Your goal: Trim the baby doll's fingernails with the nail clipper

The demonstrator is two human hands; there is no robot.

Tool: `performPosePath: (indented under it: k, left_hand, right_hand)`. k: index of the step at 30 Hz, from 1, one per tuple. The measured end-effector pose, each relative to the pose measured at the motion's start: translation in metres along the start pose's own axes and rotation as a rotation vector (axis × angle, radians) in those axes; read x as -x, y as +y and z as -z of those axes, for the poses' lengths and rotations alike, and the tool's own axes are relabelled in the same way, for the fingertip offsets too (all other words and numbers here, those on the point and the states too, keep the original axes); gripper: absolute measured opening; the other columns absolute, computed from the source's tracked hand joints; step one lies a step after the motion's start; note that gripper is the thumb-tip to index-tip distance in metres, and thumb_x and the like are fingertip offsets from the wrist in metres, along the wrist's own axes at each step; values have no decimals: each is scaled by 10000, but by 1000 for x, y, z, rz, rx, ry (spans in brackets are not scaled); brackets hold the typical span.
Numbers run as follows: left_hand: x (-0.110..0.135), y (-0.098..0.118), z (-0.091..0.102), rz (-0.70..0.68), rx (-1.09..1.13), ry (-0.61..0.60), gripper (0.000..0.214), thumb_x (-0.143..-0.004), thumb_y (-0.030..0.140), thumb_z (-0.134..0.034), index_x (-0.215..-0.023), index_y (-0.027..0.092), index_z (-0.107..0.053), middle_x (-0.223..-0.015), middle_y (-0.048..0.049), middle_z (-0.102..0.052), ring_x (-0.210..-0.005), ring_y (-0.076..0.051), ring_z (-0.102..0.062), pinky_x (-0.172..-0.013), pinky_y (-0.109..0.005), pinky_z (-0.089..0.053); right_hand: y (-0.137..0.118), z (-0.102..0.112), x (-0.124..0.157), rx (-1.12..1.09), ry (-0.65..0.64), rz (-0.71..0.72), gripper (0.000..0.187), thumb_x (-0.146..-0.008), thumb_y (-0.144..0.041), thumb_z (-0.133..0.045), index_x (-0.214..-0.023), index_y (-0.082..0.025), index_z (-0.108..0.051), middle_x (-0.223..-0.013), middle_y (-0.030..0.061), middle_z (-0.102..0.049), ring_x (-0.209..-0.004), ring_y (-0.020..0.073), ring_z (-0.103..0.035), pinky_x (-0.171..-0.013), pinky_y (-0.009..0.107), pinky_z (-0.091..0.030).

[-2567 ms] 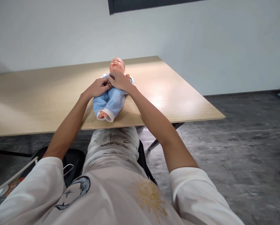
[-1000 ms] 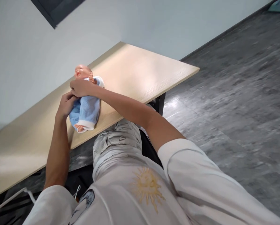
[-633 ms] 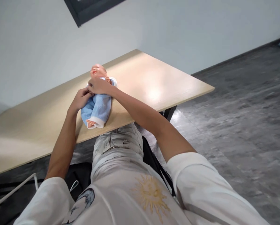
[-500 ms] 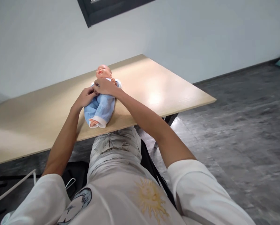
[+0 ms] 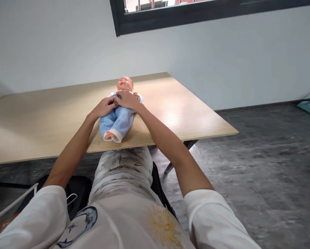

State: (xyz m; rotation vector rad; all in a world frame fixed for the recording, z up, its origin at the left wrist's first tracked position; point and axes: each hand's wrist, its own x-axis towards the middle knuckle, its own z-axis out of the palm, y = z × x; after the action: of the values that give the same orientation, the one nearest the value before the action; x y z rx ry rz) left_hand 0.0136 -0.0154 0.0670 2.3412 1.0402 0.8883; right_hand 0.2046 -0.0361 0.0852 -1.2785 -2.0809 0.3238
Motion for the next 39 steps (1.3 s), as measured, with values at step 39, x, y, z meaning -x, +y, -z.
performPosePath:
  k: [39]
  left_hand:
    - [5,11,3,18,14,-49,123,-918,241,-629,-859,187,-723,-863,-39,-754,-842,-240,-649,-860,-387,-549]
  right_hand:
    - [0,1,3,-18,-6,0,297,-1068,-275,-538,-773,-260,-562,-854,59,-740,-906,266,-695,-966,424,-553]
